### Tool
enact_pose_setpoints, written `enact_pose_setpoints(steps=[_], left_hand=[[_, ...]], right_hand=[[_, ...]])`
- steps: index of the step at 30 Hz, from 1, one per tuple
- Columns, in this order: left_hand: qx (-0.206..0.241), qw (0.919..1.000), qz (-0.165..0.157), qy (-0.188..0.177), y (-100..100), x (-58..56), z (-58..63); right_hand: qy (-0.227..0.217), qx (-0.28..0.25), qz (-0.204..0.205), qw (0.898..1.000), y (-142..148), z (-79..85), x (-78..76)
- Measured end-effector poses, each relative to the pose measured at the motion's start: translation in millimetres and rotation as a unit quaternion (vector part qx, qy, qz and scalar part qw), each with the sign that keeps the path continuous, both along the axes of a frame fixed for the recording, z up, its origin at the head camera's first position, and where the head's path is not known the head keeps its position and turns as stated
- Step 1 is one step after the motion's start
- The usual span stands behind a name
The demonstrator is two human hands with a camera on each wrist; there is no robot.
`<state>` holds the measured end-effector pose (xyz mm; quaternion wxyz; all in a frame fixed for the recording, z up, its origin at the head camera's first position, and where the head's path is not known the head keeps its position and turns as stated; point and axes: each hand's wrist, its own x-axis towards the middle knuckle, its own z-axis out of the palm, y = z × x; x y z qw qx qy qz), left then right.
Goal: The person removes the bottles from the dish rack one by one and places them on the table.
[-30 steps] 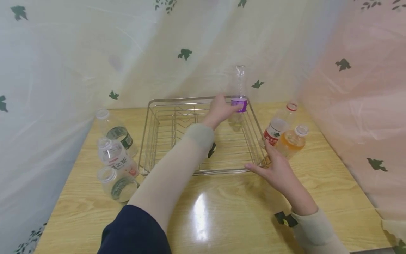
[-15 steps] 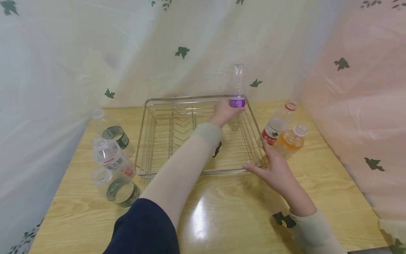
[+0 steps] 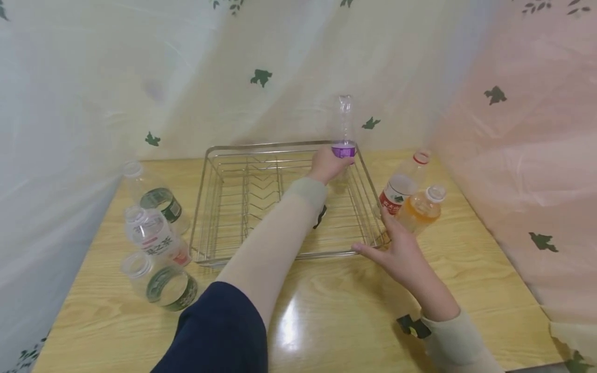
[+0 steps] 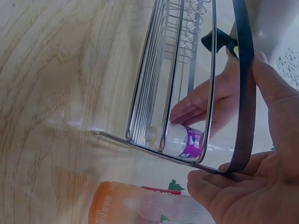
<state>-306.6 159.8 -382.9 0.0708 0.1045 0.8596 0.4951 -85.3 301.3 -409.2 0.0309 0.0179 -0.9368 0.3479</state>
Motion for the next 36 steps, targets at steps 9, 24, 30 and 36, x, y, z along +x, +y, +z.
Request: enact_pose_setpoints(steps=[9,24,30,36], left_hand=[[-0.017,0.9996,0.024,-0.005,3,-12.3,-12.5],[0.002,0.9999,0.0,-0.01,-5,-2.3,-4.4],[0.01,0.9998,-0.018,0.007,-10,8.1,9.8],[0.031,0.9992,-0.023,0.009,-11,18.5,22.2]], right_hand=[[0.004,0.0,0.005,1.0,-8,-1.5,-0.5],[-0.007,0.015,-0.002,1.0,-7,-0.4,0.8],[-0.002,0.019,0.001,1.0,-3,1.9,-0.2],[0.001,0.019,-0.003,1.0,0,0.8,-1.1]])
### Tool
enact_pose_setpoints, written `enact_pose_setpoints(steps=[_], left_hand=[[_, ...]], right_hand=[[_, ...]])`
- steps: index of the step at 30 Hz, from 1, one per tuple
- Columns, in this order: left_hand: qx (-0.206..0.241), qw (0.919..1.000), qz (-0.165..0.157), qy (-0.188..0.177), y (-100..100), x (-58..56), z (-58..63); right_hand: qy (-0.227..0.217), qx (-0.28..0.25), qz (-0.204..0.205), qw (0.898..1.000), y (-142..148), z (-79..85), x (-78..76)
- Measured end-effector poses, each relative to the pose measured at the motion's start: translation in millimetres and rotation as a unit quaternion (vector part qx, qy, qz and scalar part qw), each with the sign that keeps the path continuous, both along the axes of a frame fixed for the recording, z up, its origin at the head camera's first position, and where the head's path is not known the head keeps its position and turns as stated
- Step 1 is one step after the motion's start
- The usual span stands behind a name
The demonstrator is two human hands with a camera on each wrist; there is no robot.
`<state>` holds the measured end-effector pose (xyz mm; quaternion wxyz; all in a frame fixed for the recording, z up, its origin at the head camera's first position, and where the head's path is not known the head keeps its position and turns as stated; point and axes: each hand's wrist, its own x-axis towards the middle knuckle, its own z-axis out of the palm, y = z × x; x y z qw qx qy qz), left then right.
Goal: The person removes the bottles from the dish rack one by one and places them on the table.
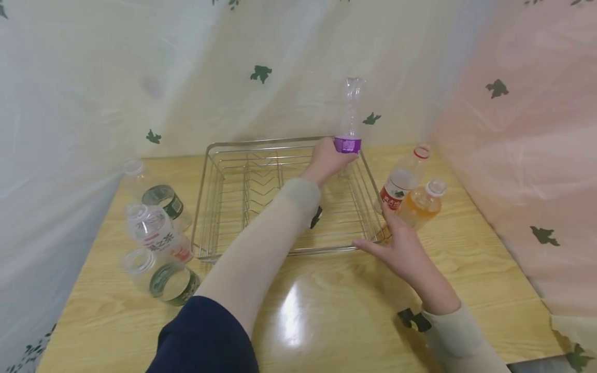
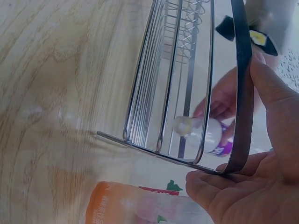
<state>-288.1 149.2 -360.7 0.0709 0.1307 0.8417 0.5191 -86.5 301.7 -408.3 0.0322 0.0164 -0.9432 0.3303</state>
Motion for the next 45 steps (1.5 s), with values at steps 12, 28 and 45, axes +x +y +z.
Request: enact_pose_setpoints(steps=[12,28,45], left_hand=[[0.005,0.9988,-0.028,0.04,-22,37.6,29.7],[-0.036,0.9945,-0.055,0.081,-77,105.0,55.2],[-0.116,0.982,-0.042,0.143,-144,175.4,44.1]], right_hand=[[0.0,-0.003,0.001,1.0,2,-0.8,0.7],[0.008,-0.002,0.007,1.0,1,2.4,-1.3],[0.003,-0.019,0.001,1.0,-1,5.8,3.6]])
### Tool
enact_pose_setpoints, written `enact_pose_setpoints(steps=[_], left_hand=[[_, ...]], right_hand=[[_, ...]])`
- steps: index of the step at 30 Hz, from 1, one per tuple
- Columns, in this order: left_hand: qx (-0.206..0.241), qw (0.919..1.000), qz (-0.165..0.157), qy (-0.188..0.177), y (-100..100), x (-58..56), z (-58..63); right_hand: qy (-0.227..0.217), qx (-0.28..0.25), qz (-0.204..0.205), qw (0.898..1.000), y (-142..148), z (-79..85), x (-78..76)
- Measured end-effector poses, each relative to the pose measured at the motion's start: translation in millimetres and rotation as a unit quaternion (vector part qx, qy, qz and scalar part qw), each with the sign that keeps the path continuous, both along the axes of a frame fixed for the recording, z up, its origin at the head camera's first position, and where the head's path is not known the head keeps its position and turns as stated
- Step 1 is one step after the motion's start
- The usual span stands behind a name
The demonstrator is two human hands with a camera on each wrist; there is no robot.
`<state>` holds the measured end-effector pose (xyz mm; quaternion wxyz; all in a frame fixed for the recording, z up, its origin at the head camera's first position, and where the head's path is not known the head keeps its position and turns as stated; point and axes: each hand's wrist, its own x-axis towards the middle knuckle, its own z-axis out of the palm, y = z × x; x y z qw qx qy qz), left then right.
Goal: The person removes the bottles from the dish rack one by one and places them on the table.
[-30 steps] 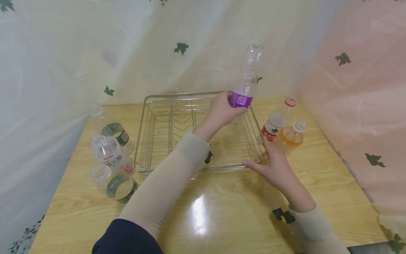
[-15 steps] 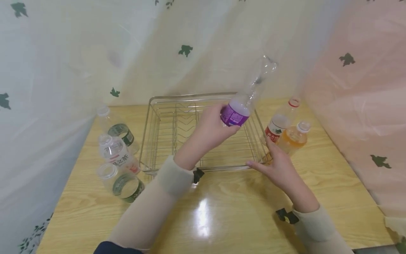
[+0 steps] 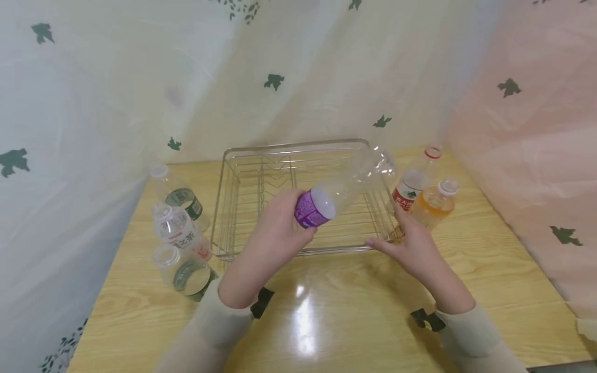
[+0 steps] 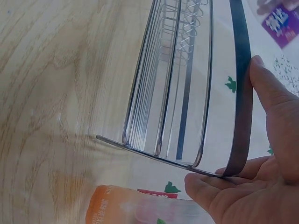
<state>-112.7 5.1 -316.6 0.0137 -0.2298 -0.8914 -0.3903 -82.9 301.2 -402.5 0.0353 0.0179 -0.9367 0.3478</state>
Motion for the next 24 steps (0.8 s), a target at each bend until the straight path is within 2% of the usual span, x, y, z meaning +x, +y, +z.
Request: enact_pose_setpoints(steps=[7,12,17,21,24], left_hand=[[-0.034,0.9991,0.01,0.024,-11,7.5,-8.0],[-0.057,0.9979,0.015,0.024,-15,13.4,-10.1],[-0.065,0.9972,0.019,0.033,-18,19.8,-11.3],[-0.071,0.9958,0.018,0.055,-20,24.4,-10.0],[-0.076,0.994,0.018,0.077,-23,25.9,-7.5]], right_hand=[[0.027,-0.006,-0.005,1.0,-1,-2.3,-0.1],[0.051,-0.01,-0.014,0.999,-5,-0.3,9.3],[0.083,0.004,-0.012,0.996,-14,9.8,20.0],[0.15,0.006,-0.002,0.989,-20,22.4,25.6],[0.224,-0.002,0.022,0.974,-24,36.6,28.9]])
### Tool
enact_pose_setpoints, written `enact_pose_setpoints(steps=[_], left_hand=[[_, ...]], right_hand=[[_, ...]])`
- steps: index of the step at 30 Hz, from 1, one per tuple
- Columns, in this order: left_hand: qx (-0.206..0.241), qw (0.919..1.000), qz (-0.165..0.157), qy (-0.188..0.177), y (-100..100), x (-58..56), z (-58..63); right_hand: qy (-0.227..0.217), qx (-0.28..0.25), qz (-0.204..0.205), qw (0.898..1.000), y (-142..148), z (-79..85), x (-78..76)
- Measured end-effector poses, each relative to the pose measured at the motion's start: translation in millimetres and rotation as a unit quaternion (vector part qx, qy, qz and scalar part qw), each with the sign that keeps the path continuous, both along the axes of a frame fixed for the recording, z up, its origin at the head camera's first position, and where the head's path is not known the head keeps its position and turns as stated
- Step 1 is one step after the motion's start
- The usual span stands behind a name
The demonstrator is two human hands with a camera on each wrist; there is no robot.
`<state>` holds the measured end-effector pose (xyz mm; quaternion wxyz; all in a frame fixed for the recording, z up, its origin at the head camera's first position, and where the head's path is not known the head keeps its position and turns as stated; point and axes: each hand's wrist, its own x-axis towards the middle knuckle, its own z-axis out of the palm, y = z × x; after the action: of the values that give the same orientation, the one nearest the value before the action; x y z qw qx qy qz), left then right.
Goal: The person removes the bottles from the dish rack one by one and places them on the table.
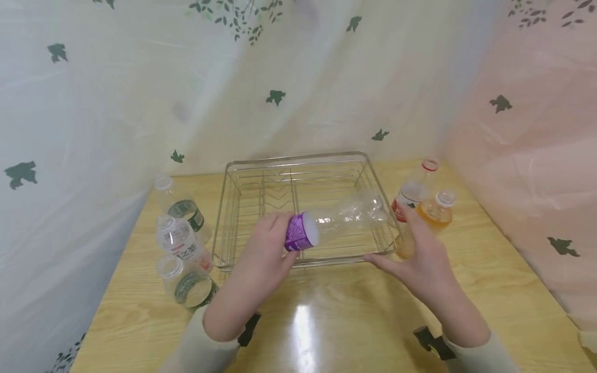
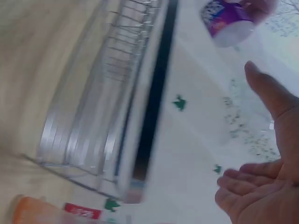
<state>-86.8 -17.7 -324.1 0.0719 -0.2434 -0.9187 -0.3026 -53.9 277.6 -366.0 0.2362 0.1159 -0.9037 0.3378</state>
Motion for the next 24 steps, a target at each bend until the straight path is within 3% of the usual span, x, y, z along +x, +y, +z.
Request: enact_pose_setpoints(steps=[3,7,9,12,17,24], left_hand=[[-0.012,0.9997,-0.003,0.023,-2,2.0,0.9],[-0.035,0.9977,-0.008,0.058,-4,4.0,0.6],[-0.049,0.996,-0.008,0.074,-3,5.2,-0.9],[-0.077,0.9931,-0.005,0.088,0,8.1,-2.4],[-0.116,0.9867,-0.015,0.113,8,14.8,-2.1],[-0.141,0.985,-0.032,0.094,16,24.7,-2.5]], right_hand=[[0.086,-0.002,0.044,0.995,-6,16.4,4.1],[0.19,0.029,0.13,0.973,-20,34.9,4.4],[0.207,0.058,0.162,0.963,-28,39.7,3.6],[0.193,0.118,0.178,0.958,-37,41.4,2.0],[0.147,0.203,0.158,0.955,-39,36.5,0.3],[0.135,0.252,0.139,0.948,-39,26.1,1.6]])
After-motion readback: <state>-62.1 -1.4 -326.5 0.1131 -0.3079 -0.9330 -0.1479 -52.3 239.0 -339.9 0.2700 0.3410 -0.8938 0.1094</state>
